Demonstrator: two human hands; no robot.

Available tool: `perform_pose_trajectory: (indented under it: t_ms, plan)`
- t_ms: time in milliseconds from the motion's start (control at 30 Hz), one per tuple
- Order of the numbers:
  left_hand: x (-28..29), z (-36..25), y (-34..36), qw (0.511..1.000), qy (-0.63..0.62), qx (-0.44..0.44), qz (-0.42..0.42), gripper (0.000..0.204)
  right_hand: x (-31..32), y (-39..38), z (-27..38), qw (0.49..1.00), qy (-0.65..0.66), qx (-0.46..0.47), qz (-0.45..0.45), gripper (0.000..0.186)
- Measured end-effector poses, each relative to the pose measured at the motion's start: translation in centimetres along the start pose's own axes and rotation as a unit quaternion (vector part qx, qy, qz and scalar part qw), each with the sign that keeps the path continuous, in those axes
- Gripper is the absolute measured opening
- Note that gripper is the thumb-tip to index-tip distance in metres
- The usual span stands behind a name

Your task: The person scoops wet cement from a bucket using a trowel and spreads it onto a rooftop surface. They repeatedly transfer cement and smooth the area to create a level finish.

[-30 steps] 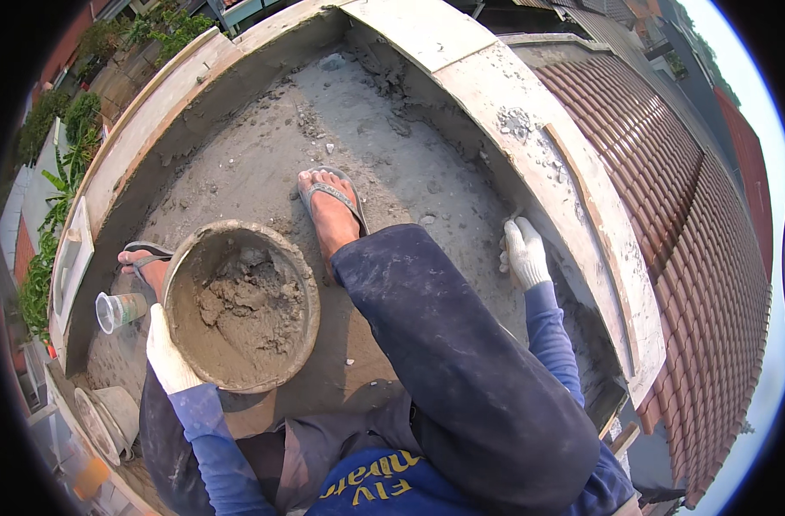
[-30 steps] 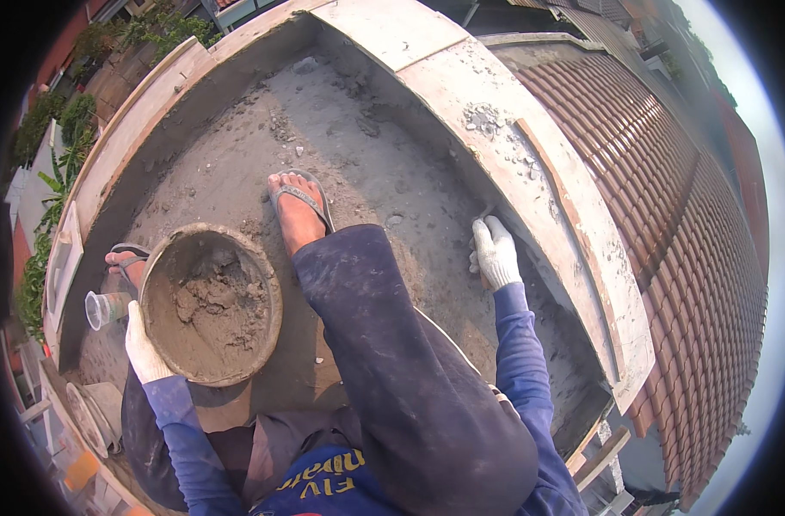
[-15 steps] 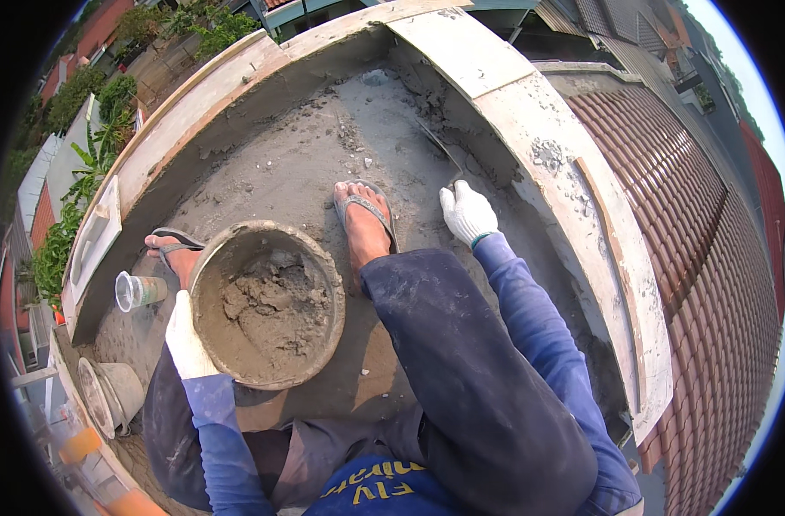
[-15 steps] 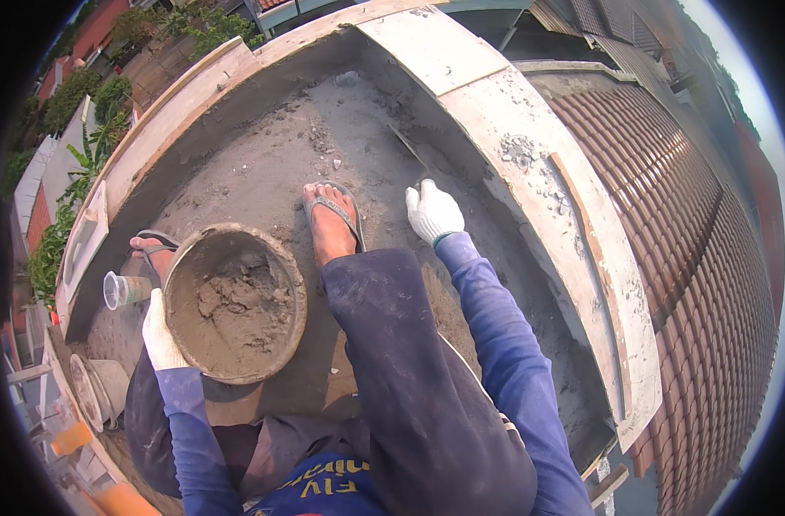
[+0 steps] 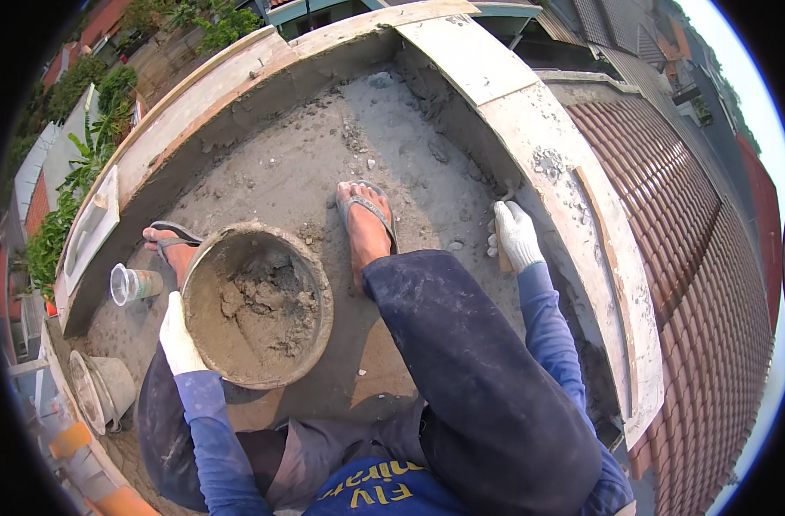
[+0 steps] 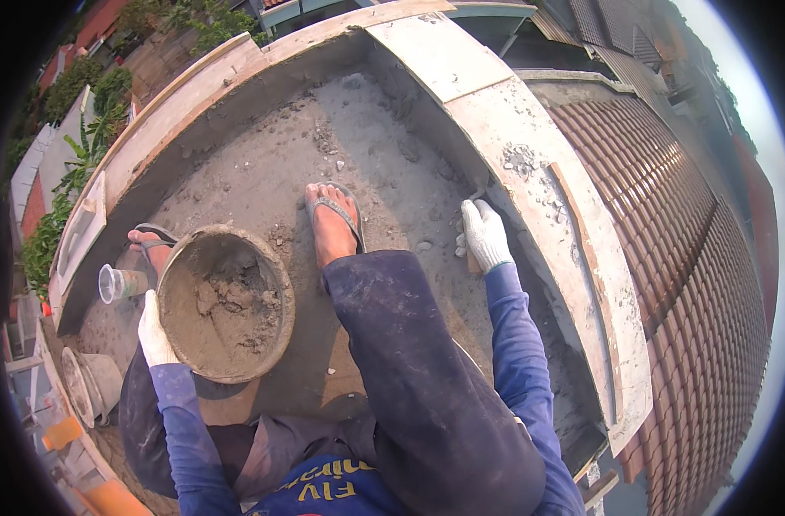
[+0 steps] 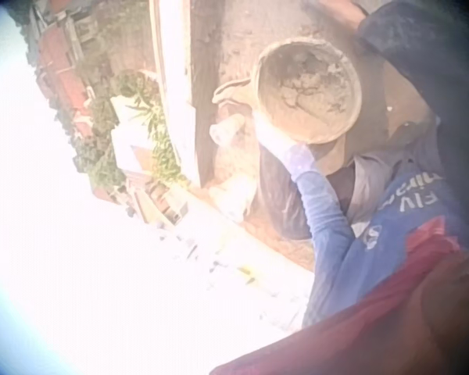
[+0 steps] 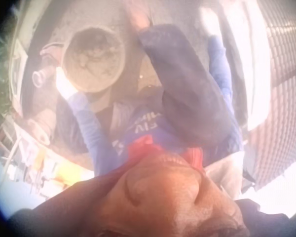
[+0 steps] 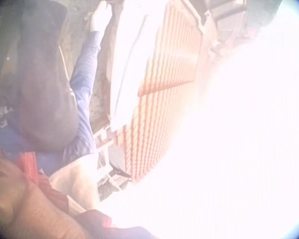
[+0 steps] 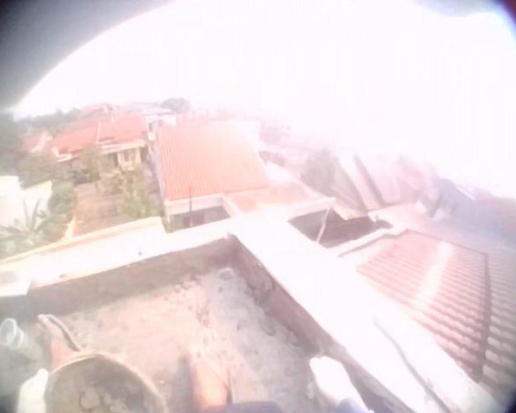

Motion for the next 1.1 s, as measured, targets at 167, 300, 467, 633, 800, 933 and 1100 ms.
perform_pose_trajectory:
  t_ms: [167,300,467,633,800,933,1100]
  plan:
    - [2.5,1.2,0.4,1.0,-0.021,0.016,-0.017,0.042,4.2,-3.7,-5.1,0.999,0.023,-0.018,-0.038,0.029]
    - [3.6,1.9,0.5,0.999,-0.019,0.011,-0.024,0.045,8.1,-7.3,-10.9,0.995,0.054,-0.043,-0.071,0.026]
    - [1.8,0.9,-0.4,0.999,-0.046,0.016,0.011,0.041,8.7,-15.0,-11.7,0.98,-0.128,-0.005,-0.15,0.024]
    - [-0.1,-0.1,-0.4,0.999,-0.012,-0.027,0.034,0.04,7.0,-18.5,-8.0,0.915,-0.309,0.102,-0.238,0.02]
    - [-2.6,-0.7,-0.6,0.998,-0.019,-0.046,0.045,0.035,-1.0,-22.5,7.8,0.856,-0.427,0.258,-0.137,0.022]
    - [-4.2,-3.2,0.6,0.99,0.064,-0.09,0.085,0.036,-11.1,-27.9,17.3,0.672,-0.623,0.4,0.003,0.025]
    - [-4.5,-4.2,-0.6,0.987,0.063,-0.101,0.104,0.038,-25.1,-33.0,18.2,0.571,-0.688,0.434,0.11,0.029]
Point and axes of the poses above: each hand's wrist, its own y-axis towards the middle knuckle, its own x-axis out of the back of the hand, z = x × y, the point moved 9 cm from there along y, towards the middle knuckle, and after that the axes turned 13 degrees about -x, right-handed, at the moved point
